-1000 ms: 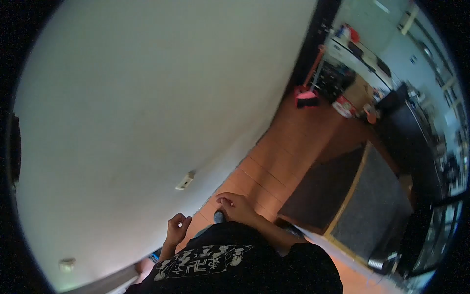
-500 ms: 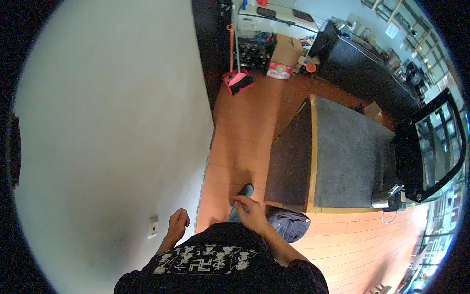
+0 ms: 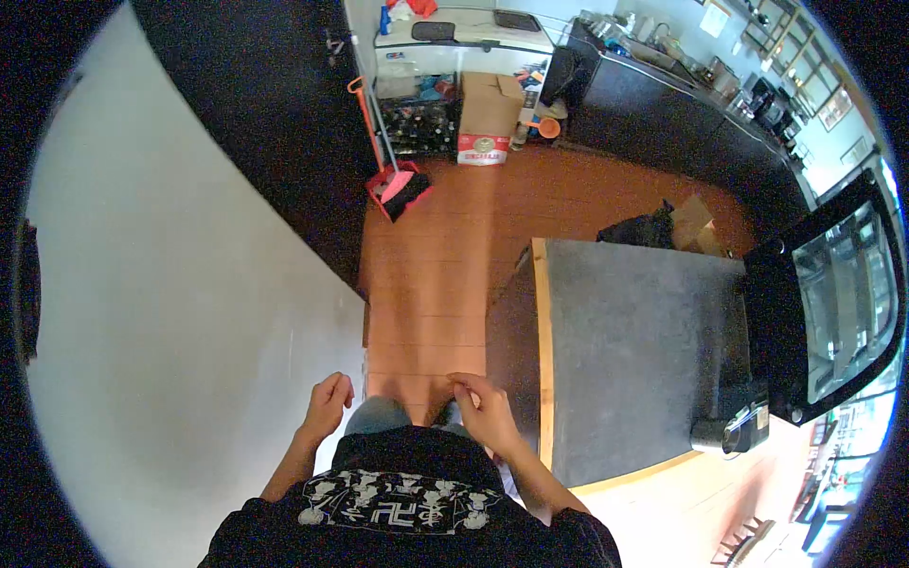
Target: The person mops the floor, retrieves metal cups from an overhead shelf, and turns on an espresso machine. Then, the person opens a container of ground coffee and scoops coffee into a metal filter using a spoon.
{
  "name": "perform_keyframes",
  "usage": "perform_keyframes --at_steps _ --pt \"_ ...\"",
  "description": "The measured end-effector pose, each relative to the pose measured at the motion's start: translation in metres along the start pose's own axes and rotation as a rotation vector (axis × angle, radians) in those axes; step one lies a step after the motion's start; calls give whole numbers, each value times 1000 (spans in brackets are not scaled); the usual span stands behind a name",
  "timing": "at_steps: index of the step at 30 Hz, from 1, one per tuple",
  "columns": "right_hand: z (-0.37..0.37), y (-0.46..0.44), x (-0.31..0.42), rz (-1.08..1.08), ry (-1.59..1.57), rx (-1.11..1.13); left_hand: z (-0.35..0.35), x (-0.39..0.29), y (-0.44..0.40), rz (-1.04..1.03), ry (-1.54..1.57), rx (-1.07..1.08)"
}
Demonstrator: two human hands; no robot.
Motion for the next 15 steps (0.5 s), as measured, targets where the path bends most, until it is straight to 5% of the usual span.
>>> perform_keyframes --at_steps 11,15 --pt "16 -223 59 45 71 -81 56 10 -262 -44 -45 3" --pt "35 -298 73 -11 48 -174 87 0 -373 -214 -80 -36"
Point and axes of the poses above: each hand's wrist, its own y-axis away from the middle knuckle, its own z-axis out of the back of the hand, x = y × z, the point moved 8 cm from there along -y, towards the middle knuckle, and after that the axes turned 10 degrees about -z, right-handed, at the moved point
